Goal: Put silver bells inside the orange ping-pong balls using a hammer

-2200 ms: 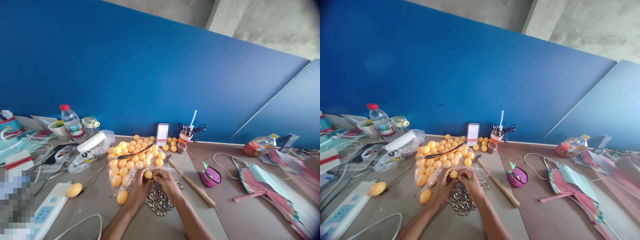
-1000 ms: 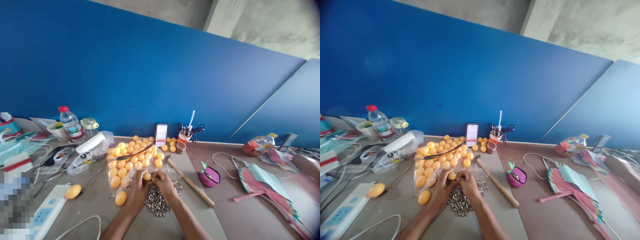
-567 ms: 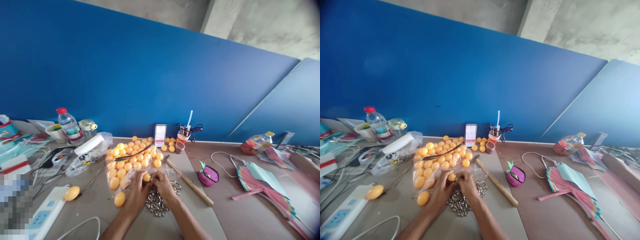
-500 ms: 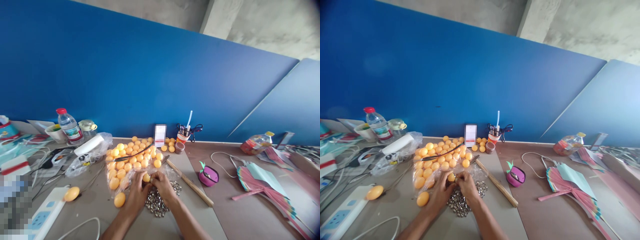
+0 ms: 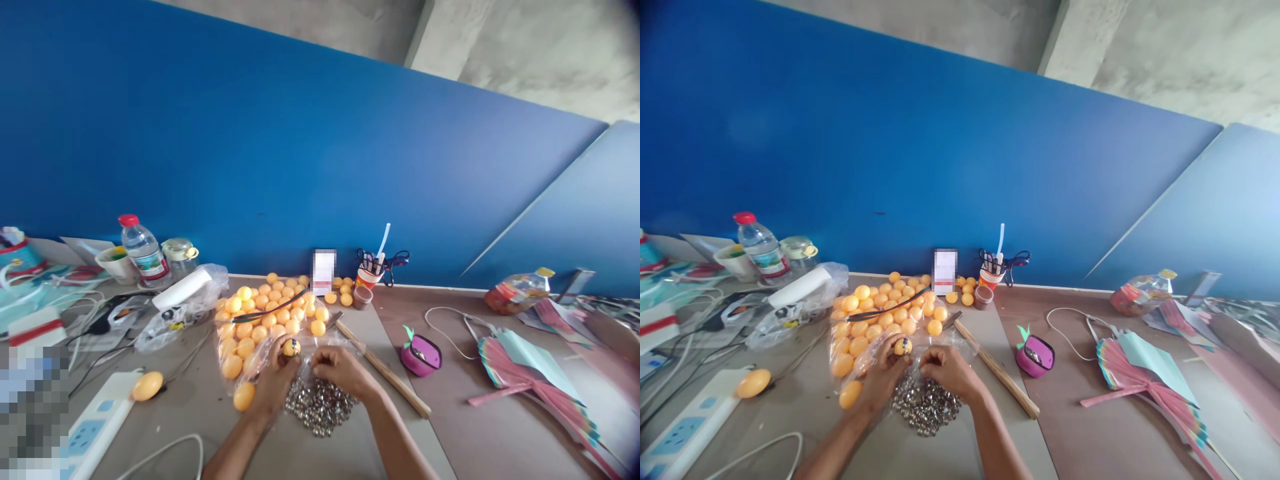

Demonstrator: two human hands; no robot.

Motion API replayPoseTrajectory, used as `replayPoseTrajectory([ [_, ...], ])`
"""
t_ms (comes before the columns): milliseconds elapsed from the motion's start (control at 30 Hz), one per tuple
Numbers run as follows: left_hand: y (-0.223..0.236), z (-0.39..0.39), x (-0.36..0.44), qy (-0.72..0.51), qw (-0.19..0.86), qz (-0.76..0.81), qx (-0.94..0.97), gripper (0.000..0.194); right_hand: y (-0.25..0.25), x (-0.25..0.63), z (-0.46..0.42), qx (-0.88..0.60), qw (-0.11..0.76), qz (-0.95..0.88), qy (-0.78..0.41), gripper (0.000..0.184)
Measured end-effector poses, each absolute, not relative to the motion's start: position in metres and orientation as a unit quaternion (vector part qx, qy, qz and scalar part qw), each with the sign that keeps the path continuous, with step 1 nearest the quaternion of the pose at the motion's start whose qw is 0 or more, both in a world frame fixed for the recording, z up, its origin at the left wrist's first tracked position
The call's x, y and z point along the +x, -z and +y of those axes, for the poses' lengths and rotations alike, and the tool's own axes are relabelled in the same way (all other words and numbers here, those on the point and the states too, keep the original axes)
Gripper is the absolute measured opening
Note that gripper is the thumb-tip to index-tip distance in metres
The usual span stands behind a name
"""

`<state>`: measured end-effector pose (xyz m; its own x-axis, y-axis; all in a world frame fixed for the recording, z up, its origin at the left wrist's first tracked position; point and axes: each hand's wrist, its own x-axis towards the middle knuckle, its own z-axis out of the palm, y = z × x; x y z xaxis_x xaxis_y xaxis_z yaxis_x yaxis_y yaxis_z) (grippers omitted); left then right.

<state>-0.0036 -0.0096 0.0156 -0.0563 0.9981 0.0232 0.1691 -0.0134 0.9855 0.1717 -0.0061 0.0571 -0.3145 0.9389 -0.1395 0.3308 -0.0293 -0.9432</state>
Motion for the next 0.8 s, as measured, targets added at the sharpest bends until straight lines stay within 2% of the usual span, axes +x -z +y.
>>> replayPoseTrajectory([
  [133, -0.026, -0.012, -0.006, -0.453, 0.460, 0.540, 0.541, 0.037, -0.061, 0.169, -0.013, -0.505, 0.174, -0.742, -0.404, 0.023],
  [267, -0.031, -0.012, -0.007, -0.452, 0.454, 0.542, 0.543, 0.035, -0.064, 0.160, -0.020, -0.521, 0.095, -0.801, -0.280, 0.031],
  [500, -0.025, -0.010, -0.007, -0.467, 0.450, 0.546, 0.530, 0.037, -0.063, 0.150, -0.024, -0.500, 0.043, -0.844, -0.186, 0.020],
  [633, -0.024, -0.010, -0.007, -0.460, 0.450, 0.548, 0.534, 0.037, -0.063, 0.149, -0.023, -0.489, 0.082, -0.842, -0.213, 0.015],
  [800, -0.016, -0.007, -0.005, -0.468, 0.470, 0.545, 0.513, 0.037, -0.067, 0.154, -0.019, -0.485, 0.266, -0.749, -0.365, 0.016],
])
